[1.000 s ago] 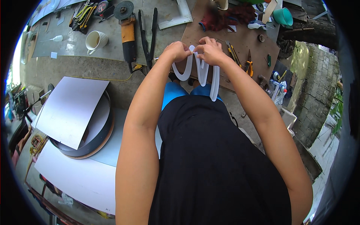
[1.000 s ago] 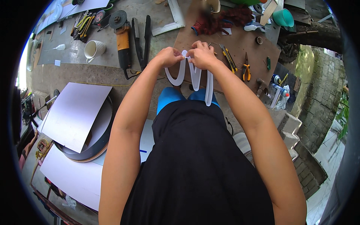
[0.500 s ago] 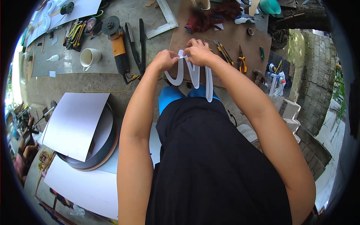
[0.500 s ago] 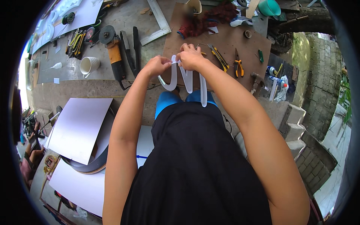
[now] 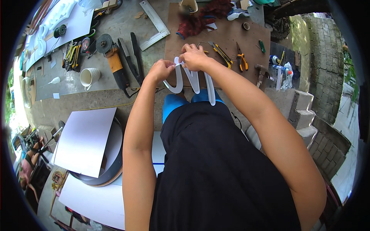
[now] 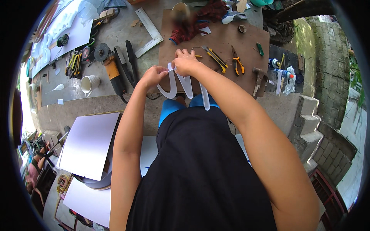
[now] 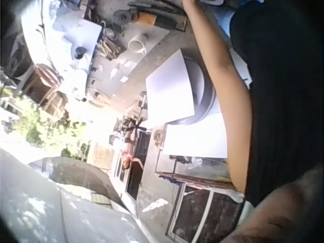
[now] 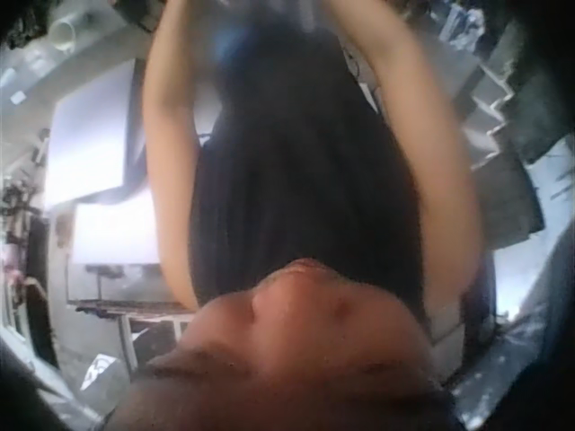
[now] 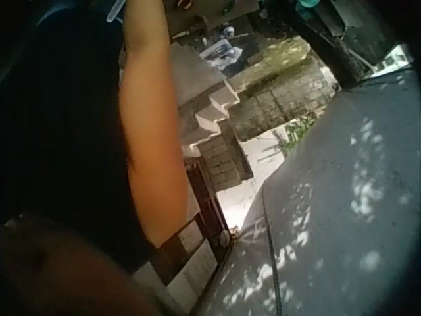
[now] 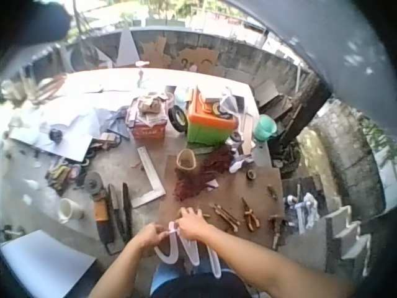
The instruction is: Fabricating a 3D channel letter by attaching a side wall strip to a letter face using glue.
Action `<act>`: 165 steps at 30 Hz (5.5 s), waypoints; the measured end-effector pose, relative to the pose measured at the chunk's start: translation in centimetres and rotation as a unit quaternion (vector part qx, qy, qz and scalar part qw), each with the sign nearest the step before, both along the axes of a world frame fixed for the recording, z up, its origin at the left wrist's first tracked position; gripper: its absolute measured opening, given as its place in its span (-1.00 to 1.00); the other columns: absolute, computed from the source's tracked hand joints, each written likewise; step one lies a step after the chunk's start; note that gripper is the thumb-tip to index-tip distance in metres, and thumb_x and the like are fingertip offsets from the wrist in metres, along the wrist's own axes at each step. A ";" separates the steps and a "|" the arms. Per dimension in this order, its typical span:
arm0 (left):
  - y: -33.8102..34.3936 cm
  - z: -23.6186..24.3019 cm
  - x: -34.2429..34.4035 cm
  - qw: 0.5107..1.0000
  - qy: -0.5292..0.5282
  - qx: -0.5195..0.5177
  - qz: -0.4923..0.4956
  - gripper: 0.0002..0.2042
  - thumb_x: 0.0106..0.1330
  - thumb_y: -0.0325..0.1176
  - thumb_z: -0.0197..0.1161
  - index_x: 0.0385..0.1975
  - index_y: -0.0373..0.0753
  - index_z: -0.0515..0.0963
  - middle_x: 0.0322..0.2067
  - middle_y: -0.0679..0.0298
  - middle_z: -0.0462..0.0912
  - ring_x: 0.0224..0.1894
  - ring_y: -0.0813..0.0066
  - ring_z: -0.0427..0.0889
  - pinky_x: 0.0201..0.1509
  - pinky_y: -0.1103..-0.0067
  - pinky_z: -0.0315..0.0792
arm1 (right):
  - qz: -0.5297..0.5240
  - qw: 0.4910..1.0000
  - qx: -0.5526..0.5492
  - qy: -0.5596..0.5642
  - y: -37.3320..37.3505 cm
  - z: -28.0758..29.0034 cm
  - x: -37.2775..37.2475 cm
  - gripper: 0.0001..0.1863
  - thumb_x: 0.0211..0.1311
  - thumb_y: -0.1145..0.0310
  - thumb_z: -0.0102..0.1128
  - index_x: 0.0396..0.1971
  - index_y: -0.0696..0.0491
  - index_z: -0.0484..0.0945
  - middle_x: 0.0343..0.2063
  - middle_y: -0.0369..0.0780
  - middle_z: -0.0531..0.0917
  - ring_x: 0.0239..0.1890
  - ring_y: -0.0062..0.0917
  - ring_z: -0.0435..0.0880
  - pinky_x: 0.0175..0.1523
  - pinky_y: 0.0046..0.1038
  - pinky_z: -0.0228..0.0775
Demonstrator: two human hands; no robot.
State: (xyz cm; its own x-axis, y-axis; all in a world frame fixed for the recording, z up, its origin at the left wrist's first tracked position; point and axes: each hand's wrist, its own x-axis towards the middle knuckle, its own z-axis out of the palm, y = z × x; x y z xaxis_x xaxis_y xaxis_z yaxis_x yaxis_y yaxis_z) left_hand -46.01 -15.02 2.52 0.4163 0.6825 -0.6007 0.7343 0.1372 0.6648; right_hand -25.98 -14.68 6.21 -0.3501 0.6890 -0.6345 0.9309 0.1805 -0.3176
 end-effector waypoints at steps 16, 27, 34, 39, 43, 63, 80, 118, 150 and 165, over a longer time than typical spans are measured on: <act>-0.2 0.1 0.8 0.998 0.012 0.055 -0.023 -0.68 0.37 -0.16 0.24 0.00 -0.16 0.68 -0.05 -0.01 0.63 0.07 0.00 0.60 0.20 0.28 0.43 | -0.014 1.000 0.009 0.012 0.1 -0.3 1.0 -0.67 0.16 0.22 0.36 -0.03 -0.27 0.72 0.19 -0.21 0.40 0.36 -0.23 0.24 0.41 0.13 -0.03; 0.2 -1.3 0.7 0.994 0.018 0.109 -0.023 -0.72 0.35 -0.14 0.24 -0.06 -0.09 0.72 -0.10 0.01 0.64 0.05 -0.02 0.55 0.22 0.25 0.38 | -0.178 0.923 0.299 0.163 -4.7 0.7 3.5 -0.57 0.09 0.20 0.41 -0.03 0.00 0.61 0.11 -0.11 0.45 0.26 -0.15 0.33 0.35 -0.02 0.12; 1.7 -0.9 2.1 0.993 0.012 0.102 -0.050 -0.69 0.41 -0.15 0.19 -0.04 -0.19 0.69 -0.13 0.02 0.74 0.21 -0.13 0.49 0.35 0.21 0.29 | -0.268 0.888 0.337 0.161 -9.6 2.7 7.5 -0.57 0.10 0.34 0.36 0.01 0.01 0.56 0.04 -0.14 0.47 0.18 -0.21 0.40 0.27 -0.18 0.23; 1.7 -0.4 2.2 0.993 0.013 0.109 -0.041 -0.70 0.39 -0.14 0.21 -0.07 -0.17 0.71 -0.16 0.02 0.74 0.07 -0.02 0.56 0.25 0.21 0.35 | -0.338 0.883 0.286 0.157 -13.4 2.5 8.9 -0.60 0.11 0.39 0.34 0.00 0.00 0.56 -0.03 -0.18 0.50 0.11 -0.23 0.45 0.18 -0.19 0.29; 0.9 1.8 2.9 0.989 0.091 0.111 -0.024 -0.65 0.36 -0.09 0.23 0.03 -0.09 0.66 -0.05 0.08 0.66 0.10 0.05 0.56 0.22 0.18 0.36 | -0.336 0.888 0.272 0.159 -15.4 3.0 10.4 -0.61 0.12 0.41 0.33 0.00 0.00 0.57 -0.04 -0.17 0.52 0.07 -0.22 0.48 0.15 -0.20 0.31; -23.2 5.1 -4.6 0.930 0.252 0.232 0.136 -0.64 0.27 -0.27 0.34 0.04 -0.20 0.58 -0.03 0.04 0.53 0.10 0.01 0.50 0.18 0.25 0.40 | -0.587 0.694 0.414 -0.039 -23.4 -4.7 44.1 -0.70 0.05 0.39 0.44 -0.20 0.06 0.60 -0.31 -0.19 0.57 -0.16 -0.27 0.56 -0.04 -0.25 0.41; -23.8 5.0 -5.3 0.971 0.158 0.039 0.175 -0.67 0.35 -0.25 0.29 0.01 -0.30 0.63 -0.11 -0.01 0.65 -0.06 0.18 0.67 0.08 0.39 0.52 | -0.600 0.655 0.458 0.038 -23.1 -7.6 43.8 -0.89 0.14 0.47 0.30 -0.31 0.06 0.60 -0.40 -0.21 0.55 -0.28 -0.26 0.58 -0.13 -0.21 0.41; -25.4 5.5 -5.0 0.966 0.158 0.032 0.203 -0.66 0.35 -0.24 0.29 0.02 -0.31 0.63 -0.15 0.02 0.73 -0.10 0.25 0.72 0.04 0.43 0.55 | -0.600 0.662 0.446 -0.049 -23.4 -8.0 43.2 -0.87 0.18 0.34 0.31 -0.29 -0.07 0.57 -0.35 -0.31 0.55 -0.15 -0.33 0.57 -0.11 -0.15 0.32; -26.1 4.8 -4.6 0.955 0.186 0.033 0.229 -0.63 0.30 -0.16 0.32 0.00 -0.25 0.65 -0.15 0.03 0.75 -0.09 0.22 0.75 0.03 0.42 0.58 | -0.552 0.644 0.521 -0.094 -23.5 -6.6 44.2 -0.64 0.07 0.26 0.43 -0.10 -0.07 0.59 -0.22 -0.24 0.61 -0.10 -0.23 0.61 -0.07 -0.13 0.45; -28.5 0.7 -0.1 0.943 0.182 0.045 0.274 -0.61 0.33 -0.08 0.25 0.03 -0.16 0.65 -0.10 0.10 0.74 0.00 0.18 0.71 0.12 0.36 0.53 | -0.397 0.755 0.495 0.165 -17.3 3.6 27.3 -0.80 0.27 0.42 0.20 -0.14 0.12 0.52 -0.21 -0.11 0.56 -0.07 -0.16 0.57 0.05 -0.17 0.39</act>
